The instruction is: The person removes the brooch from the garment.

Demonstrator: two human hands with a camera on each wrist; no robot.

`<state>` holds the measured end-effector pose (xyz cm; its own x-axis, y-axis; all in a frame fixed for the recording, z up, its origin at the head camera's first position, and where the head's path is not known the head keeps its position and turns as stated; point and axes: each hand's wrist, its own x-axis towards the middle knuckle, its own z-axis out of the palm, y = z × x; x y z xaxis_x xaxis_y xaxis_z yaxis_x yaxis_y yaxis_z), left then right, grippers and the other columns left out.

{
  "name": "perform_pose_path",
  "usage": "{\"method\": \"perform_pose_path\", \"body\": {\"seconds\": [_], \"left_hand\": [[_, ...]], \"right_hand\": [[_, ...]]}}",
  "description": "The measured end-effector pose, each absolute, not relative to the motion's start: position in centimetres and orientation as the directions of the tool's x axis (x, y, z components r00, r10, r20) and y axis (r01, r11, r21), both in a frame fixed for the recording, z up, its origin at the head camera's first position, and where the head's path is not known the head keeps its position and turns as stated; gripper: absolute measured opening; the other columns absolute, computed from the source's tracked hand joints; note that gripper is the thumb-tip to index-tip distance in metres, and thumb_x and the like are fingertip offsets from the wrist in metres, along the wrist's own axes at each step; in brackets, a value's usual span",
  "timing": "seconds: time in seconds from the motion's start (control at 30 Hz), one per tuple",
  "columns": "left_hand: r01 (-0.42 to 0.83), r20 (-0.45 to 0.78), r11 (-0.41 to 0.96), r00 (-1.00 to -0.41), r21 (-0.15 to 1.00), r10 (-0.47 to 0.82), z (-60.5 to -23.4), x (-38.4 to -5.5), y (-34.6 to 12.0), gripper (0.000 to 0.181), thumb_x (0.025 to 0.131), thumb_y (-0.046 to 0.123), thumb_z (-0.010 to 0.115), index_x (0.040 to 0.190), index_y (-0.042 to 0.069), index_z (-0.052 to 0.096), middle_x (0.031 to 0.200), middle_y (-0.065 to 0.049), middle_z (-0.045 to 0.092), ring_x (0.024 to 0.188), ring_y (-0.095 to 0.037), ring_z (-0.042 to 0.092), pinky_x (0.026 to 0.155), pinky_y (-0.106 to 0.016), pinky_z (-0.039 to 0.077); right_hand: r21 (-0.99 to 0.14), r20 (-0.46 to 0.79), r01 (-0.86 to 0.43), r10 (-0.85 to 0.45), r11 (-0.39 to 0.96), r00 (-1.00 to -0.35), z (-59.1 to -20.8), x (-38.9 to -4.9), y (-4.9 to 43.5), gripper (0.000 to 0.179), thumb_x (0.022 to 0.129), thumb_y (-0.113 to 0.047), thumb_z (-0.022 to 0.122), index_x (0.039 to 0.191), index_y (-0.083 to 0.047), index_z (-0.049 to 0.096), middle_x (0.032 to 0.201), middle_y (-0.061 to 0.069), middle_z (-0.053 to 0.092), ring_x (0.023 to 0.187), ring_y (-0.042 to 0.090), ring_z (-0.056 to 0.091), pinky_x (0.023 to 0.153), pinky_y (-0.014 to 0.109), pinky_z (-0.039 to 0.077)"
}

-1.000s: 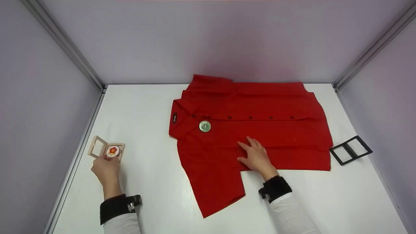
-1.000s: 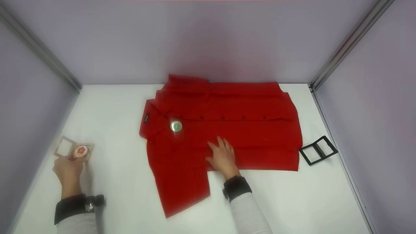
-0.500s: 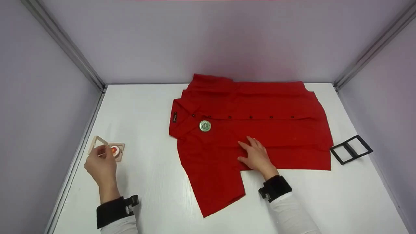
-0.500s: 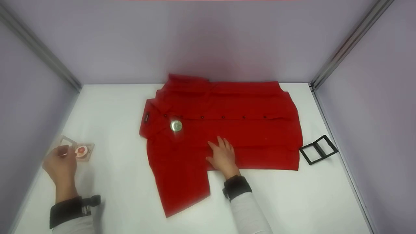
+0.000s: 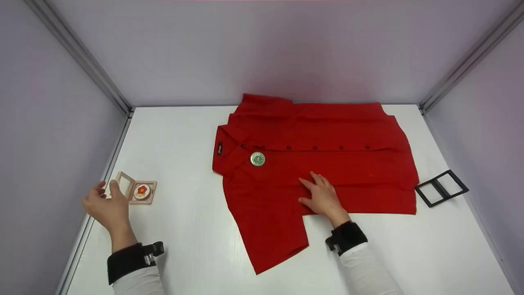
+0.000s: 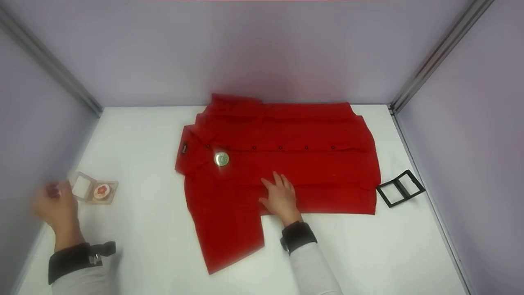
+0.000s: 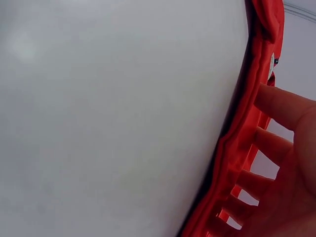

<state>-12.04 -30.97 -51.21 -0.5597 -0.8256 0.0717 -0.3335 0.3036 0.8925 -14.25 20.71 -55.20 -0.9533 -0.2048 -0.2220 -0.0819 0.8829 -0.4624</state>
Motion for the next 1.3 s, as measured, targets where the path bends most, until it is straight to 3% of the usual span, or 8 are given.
{"method": "perform_pose_path", "body": {"seconds": [0.13, 0.23, 0.33, 0.47, 0.6, 0.73, 0.83, 1.3], "left_hand": [[-0.387, -0.089, 0.197, -0.608, 0.901, -0.789, -51.9, -12.4, -32.2, 0.052, 0.101, 0.037, 0.048, 0.141, 0.003, 0.05, 0.131, -0.017, 0.05, 0.121, -0.027, 0.045, 0.098, -0.031, 0.039], [-0.418, -0.198, 0.108, -0.622, 0.902, -0.757, -52.3, -12.6, -32.7, 0.058, 0.103, 0.041, 0.04, 0.147, 0.004, 0.043, 0.144, -0.02, 0.045, 0.131, -0.029, 0.041, 0.106, -0.037, 0.038], [-0.444, -0.24, 0.083, -0.622, 0.892, -0.745, -52.7, -12.6, -32.8, 0.057, 0.104, 0.039, 0.036, 0.145, 0.0, 0.044, 0.145, -0.021, 0.044, 0.133, -0.03, 0.04, 0.108, -0.04, 0.036], [-0.467, -0.212, 0.139, -0.621, 0.873, -0.754, -53.0, -12.5, -32.5, 0.051, 0.105, 0.03, 0.035, 0.136, -0.007, 0.053, 0.136, -0.024, 0.052, 0.119, -0.03, 0.047, 0.092, -0.033, 0.044], [-0.472, -0.195, 0.171, -0.63, 0.865, -0.752, -53.1, -12.4, -32.3, 0.047, 0.105, 0.026, 0.037, 0.134, -0.006, 0.055, 0.135, -0.024, 0.054, 0.111, -0.027, 0.049, 0.075, -0.024, 0.043], [-0.481, -0.233, 0.152, -0.647, 0.863, -0.726, -53.1, -12.4, -31.9, 0.049, 0.105, 0.029, 0.036, 0.141, -0.001, 0.049, 0.142, -0.022, 0.049, 0.123, -0.028, 0.049, 0.092, -0.028, 0.048], [-0.478, -0.232, 0.174, -0.674, 0.861, -0.702, -53.2, -12.3, -31.4, 0.05, 0.105, 0.029, 0.035, 0.146, 0.002, 0.043, 0.144, -0.022, 0.046, 0.132, -0.033, 0.043, 0.104, -0.041, 0.041], [-0.488, -0.189, 0.399, -0.784, 0.776, -0.592, -53.7, -12.9, -31.1, 0.057, 0.105, 0.028, 0.039, 0.152, -0.002, 0.027, 0.151, -0.028, 0.031, 0.138, -0.043, 0.032, 0.108, -0.052, 0.033]], "right_hand": [[-0.46, -0.226, -0.077, -0.2, 0.884, -0.953, -55.3, -14.3, 20.8, 0.064, 0.09, -0.026, 0.072, 0.147, -0.012, 0.047, 0.157, 0.021, 0.024, 0.142, 0.042, 0.018, 0.11, 0.063, 0.019], [-0.459, -0.222, -0.081, -0.202, 0.885, -0.954, -55.3, -14.4, 20.8, 0.064, 0.089, -0.026, 0.072, 0.146, -0.012, 0.048, 0.157, 0.021, 0.025, 0.142, 0.043, 0.018, 0.11, 0.063, 0.02], [-0.461, -0.22, -0.083, -0.204, 0.884, -0.954, -55.4, -14.4, 20.8, 0.064, 0.089, -0.026, 0.073, 0.146, -0.012, 0.048, 0.157, 0.02, 0.025, 0.142, 0.042, 0.019, 0.11, 0.064, 0.02], [-0.462, -0.223, -0.084, -0.207, 0.883, -0.953, -55.3, -14.4, 20.8, 0.064, 0.089, -0.027, 0.073, 0.147, -0.012, 0.047, 0.157, 0.02, 0.025, 0.143, 0.042, 0.018, 0.11, 0.063, 0.019], [-0.464, -0.224, -0.085, -0.21, 0.882, -0.952, -55.1, -14.4, 20.8, 0.064, 0.089, -0.026, 0.073, 0.147, -0.012, 0.047, 0.157, 0.02, 0.025, 0.143, 0.042, 0.017, 0.11, 0.063, 0.019], [-0.463, -0.224, -0.083, -0.207, 0.883, -0.952, -55.1, -14.3, 20.8, 0.064, 0.089, -0.026, 0.073, 0.147, -0.012, 0.047, 0.157, 0.021, 0.024, 0.143, 0.042, 0.017, 0.111, 0.062, 0.019], [-0.463, -0.224, -0.079, -0.203, 0.883, -0.953, -55.2, -14.3, 20.9, 0.064, 0.089, -0.025, 0.073, 0.146, -0.011, 0.047, 0.157, 0.02, 0.025, 0.143, 0.042, 0.017, 0.111, 0.062, 0.019], [-0.477, -0.232, -0.07, -0.203, 0.876, -0.951, -55.2, -14.3, 20.9, 0.065, 0.088, -0.024, 0.073, 0.147, -0.012, 0.047, 0.157, 0.02, 0.024, 0.143, 0.042, 0.016, 0.111, 0.062, 0.018]]}}
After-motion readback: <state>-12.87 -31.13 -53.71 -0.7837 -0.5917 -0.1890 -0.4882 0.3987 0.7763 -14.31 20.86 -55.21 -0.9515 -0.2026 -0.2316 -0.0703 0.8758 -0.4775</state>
